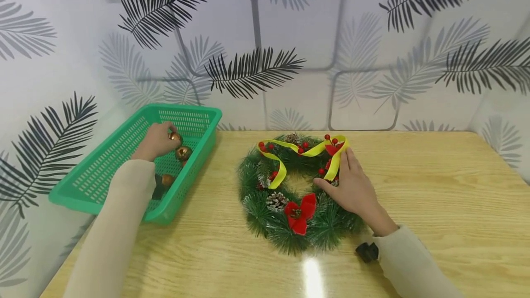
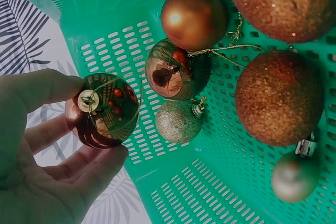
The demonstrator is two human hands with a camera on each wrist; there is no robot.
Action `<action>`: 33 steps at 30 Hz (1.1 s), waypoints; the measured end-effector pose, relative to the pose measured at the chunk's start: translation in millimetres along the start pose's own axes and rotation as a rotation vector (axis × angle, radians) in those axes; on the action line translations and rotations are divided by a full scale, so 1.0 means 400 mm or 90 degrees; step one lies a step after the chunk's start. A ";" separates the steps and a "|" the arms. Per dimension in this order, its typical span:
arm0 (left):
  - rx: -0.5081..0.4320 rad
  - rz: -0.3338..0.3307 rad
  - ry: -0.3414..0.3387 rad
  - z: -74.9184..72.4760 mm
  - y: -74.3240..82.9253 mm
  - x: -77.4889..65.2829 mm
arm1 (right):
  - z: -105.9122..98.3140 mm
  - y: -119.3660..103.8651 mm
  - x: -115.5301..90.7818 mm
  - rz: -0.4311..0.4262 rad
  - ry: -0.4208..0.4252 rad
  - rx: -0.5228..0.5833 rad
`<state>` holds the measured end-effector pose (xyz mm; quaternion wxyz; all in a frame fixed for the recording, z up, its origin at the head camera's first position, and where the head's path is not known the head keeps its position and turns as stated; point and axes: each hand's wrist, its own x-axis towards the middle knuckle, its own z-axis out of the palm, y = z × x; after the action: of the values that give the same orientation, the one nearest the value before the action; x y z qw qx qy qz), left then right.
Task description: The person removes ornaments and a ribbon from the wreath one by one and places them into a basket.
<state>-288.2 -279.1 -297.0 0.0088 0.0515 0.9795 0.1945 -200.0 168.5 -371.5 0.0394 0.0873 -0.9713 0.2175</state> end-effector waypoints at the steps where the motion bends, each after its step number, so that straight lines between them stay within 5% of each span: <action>1: -0.001 0.000 0.000 0.001 0.000 -0.001 | 0.000 0.000 0.000 0.000 0.000 -0.001; 18: 0.014 -0.005 -0.016 0.004 0.023 0.002 | 0.003 0.001 -0.001 0.005 -0.001 0.003; 33: 0.022 0.032 -0.025 -0.016 0.099 0.042 | -0.002 0.003 -0.001 0.008 0.003 0.012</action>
<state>-301.1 -243.5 -276.0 0.0225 0.0799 0.9808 0.1766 -199.7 169.8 -371.3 0.0395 0.0814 -0.9697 0.2270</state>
